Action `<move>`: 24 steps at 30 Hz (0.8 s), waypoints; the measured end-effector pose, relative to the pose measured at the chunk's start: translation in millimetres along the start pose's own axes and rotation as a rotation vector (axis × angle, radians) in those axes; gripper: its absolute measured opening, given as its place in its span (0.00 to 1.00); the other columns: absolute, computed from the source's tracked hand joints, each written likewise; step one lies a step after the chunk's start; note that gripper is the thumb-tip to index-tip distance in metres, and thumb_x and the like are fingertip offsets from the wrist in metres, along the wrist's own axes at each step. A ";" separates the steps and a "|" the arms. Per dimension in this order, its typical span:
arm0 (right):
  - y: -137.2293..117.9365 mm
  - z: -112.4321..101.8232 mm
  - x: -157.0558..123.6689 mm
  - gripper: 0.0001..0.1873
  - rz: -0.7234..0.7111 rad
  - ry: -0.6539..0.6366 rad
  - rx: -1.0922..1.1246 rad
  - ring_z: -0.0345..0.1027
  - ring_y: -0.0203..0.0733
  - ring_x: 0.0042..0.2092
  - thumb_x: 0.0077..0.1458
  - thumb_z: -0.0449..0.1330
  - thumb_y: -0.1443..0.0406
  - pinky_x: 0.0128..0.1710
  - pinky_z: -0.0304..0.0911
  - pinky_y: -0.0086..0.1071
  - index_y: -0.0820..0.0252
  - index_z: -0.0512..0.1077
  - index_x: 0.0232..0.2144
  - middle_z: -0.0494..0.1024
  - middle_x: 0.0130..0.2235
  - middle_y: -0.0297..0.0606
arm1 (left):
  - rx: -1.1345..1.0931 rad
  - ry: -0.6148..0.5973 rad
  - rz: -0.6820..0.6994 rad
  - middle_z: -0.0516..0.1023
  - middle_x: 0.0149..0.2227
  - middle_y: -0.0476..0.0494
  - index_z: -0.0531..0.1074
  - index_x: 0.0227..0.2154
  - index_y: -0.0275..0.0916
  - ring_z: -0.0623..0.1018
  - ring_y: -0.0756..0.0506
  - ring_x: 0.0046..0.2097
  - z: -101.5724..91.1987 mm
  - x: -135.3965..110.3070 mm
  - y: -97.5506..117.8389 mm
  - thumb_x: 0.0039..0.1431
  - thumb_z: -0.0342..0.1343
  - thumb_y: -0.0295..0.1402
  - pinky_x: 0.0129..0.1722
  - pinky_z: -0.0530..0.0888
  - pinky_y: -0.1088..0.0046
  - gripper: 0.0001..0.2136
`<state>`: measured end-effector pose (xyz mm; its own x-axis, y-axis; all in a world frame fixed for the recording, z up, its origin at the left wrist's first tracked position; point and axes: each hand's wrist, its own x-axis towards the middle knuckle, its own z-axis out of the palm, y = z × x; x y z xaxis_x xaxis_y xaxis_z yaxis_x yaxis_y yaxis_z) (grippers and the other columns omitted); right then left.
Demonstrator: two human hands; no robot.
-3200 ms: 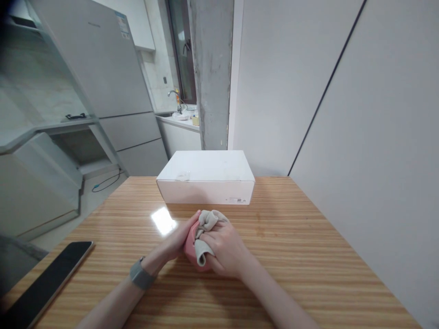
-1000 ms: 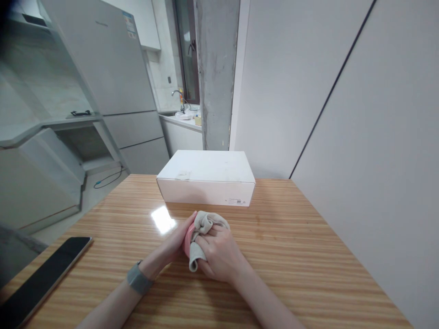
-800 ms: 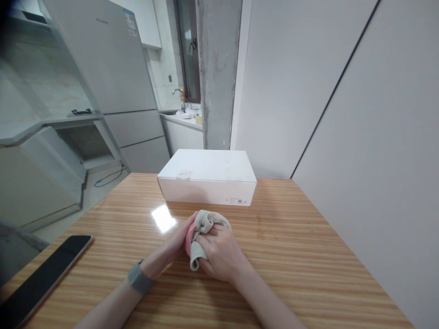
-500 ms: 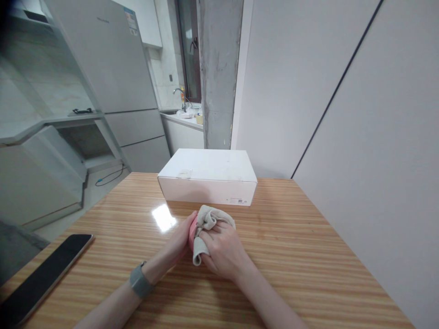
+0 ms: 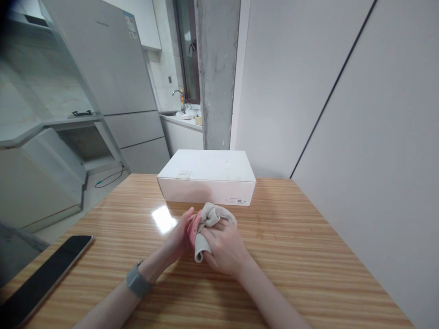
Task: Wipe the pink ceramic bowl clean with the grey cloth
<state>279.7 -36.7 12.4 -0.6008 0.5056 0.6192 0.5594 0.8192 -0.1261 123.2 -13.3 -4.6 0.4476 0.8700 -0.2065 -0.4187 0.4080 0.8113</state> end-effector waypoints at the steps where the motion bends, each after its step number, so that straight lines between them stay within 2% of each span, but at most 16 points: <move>1: -1.6 1.6 -0.3 0.13 -0.012 -0.018 -0.011 0.70 0.51 0.40 0.52 0.50 0.64 0.46 0.62 0.43 0.62 0.71 0.37 0.80 0.35 0.45 | 0.005 -0.002 0.034 0.81 0.34 0.41 0.77 0.42 0.33 0.77 0.44 0.38 2.1 -1.5 0.9 0.59 0.49 0.51 0.39 0.68 0.71 0.25; 5: -6.1 5.3 -1.5 0.14 -0.018 -0.084 -0.041 0.70 0.51 0.39 0.50 0.53 0.63 0.47 0.62 0.43 0.63 0.72 0.37 0.79 0.35 0.46 | 0.002 0.066 0.078 0.81 0.37 0.41 0.77 0.40 0.33 0.76 0.44 0.42 8.6 -3.4 -1.8 0.58 0.52 0.49 0.45 0.67 0.71 0.23; 10: -5.5 3.8 -1.0 0.14 0.027 -0.088 -0.062 0.69 0.51 0.41 0.49 0.54 0.65 0.48 0.61 0.44 0.62 0.72 0.39 0.79 0.37 0.45 | -0.040 0.140 0.111 0.80 0.37 0.42 0.77 0.36 0.34 0.76 0.46 0.39 5.6 2.8 -11.0 0.56 0.56 0.47 0.46 0.68 0.70 0.19; 12: -5.5 3.3 -0.1 0.13 0.040 -0.067 -0.055 0.69 0.51 0.41 0.50 0.53 0.65 0.48 0.60 0.44 0.61 0.72 0.38 0.79 0.37 0.44 | -0.084 0.087 0.136 0.80 0.38 0.42 0.77 0.37 0.34 0.76 0.45 0.41 6.4 4.3 -12.6 0.57 0.56 0.45 0.46 0.68 0.70 0.17; 15: -6.8 2.9 0.9 0.12 0.086 -0.008 -0.065 0.69 0.51 0.41 0.53 0.51 0.65 0.47 0.60 0.43 0.62 0.72 0.36 0.79 0.36 0.44 | -0.162 -0.068 0.162 0.79 0.43 0.41 0.75 0.45 0.35 0.75 0.42 0.49 10.7 3.0 -12.1 0.61 0.53 0.43 0.52 0.66 0.68 0.18; 19: -7.7 0.8 -0.2 0.12 0.136 0.075 -0.131 0.69 0.51 0.39 0.54 0.50 0.65 0.45 0.60 0.42 0.63 0.72 0.34 0.79 0.34 0.45 | -0.190 -0.224 0.120 0.77 0.50 0.38 0.73 0.50 0.35 0.71 0.41 0.55 11.8 -0.2 -8.6 0.64 0.48 0.42 0.57 0.62 0.66 0.20; 21: -7.0 -0.2 -1.4 0.12 0.099 0.064 -0.143 0.69 0.50 0.38 0.54 0.51 0.64 0.45 0.59 0.42 0.63 0.72 0.34 0.79 0.34 0.44 | -0.140 -0.233 0.119 0.77 0.50 0.38 0.72 0.50 0.35 0.71 0.40 0.55 8.2 -0.2 -5.6 0.63 0.49 0.41 0.57 0.62 0.65 0.19; 24: -6.5 0.1 -2.5 0.13 0.055 0.064 -0.174 0.69 0.50 0.38 0.54 0.51 0.63 0.44 0.59 0.42 0.64 0.72 0.36 0.80 0.34 0.44 | 0.021 -0.119 0.127 0.78 0.48 0.38 0.73 0.49 0.34 0.72 0.40 0.54 0.2 1.2 1.2 0.62 0.51 0.43 0.56 0.63 0.65 0.21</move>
<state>277.5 -43.2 11.6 -0.5324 0.5253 0.6637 0.6841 0.7288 -0.0281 123.4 -11.8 -3.7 0.4829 0.8749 -0.0365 -0.4618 0.2898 0.8383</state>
